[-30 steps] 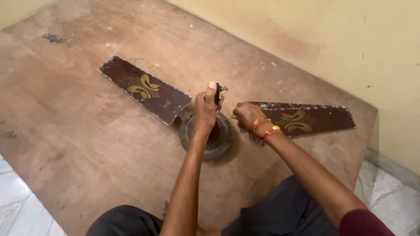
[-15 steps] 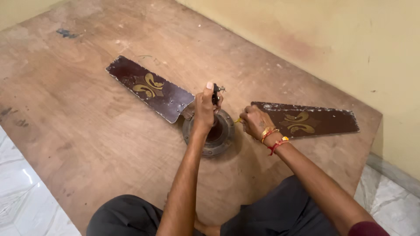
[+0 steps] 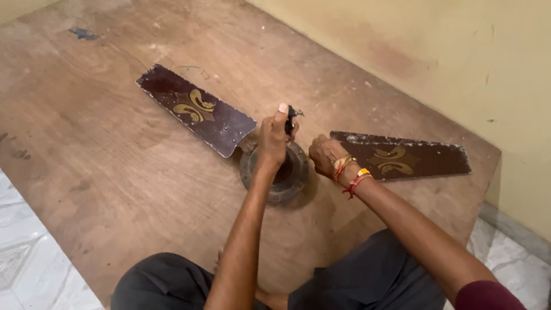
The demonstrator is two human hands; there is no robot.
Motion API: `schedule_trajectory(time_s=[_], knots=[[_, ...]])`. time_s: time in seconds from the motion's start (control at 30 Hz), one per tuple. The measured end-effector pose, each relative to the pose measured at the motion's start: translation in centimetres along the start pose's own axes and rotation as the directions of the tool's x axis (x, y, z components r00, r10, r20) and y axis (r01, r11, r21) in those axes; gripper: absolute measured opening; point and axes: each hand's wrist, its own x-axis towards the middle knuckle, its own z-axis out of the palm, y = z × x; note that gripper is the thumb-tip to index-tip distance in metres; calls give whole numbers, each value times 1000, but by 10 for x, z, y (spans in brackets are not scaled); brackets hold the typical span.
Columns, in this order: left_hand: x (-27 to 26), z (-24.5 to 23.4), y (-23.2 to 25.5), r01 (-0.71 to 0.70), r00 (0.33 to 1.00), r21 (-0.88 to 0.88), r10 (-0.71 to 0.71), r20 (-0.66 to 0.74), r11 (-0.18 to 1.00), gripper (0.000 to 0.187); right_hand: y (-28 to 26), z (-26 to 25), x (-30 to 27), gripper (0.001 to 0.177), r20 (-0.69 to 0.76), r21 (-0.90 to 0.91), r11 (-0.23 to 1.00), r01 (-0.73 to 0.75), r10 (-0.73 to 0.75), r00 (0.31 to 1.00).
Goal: The person sits on the floor and uses a screwdriver to remove screws from the central hub of a ceiling fan. They detach the fan blades one by one and place them on the floor.
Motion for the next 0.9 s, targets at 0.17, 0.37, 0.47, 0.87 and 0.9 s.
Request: schedule_trajectory(time_s=[0.17,0.37,0.47,0.87,0.9], knots=[[0,7,2,11,1000,108,-10,-10,994,65,-5,-2,17,12,294,-100,994,-46,74,953],[-1,1,1,-37,999,26,38,-19,999,57,-1,11,14,16,36,-20,1000,14,-13,999],[-5,-2,1,-67,998,-17,67,-2,998,52,3,18,22,6,9,-154,987,37,-36,999],[2,6,0,-100,995,101,98,16,990,62,-6,35,19,14,182,-143,990,17,9,983],[2,5,0,-88,996,105,87,12,991,61,-4,34,20,23,174,-122,993,7,14,985]])
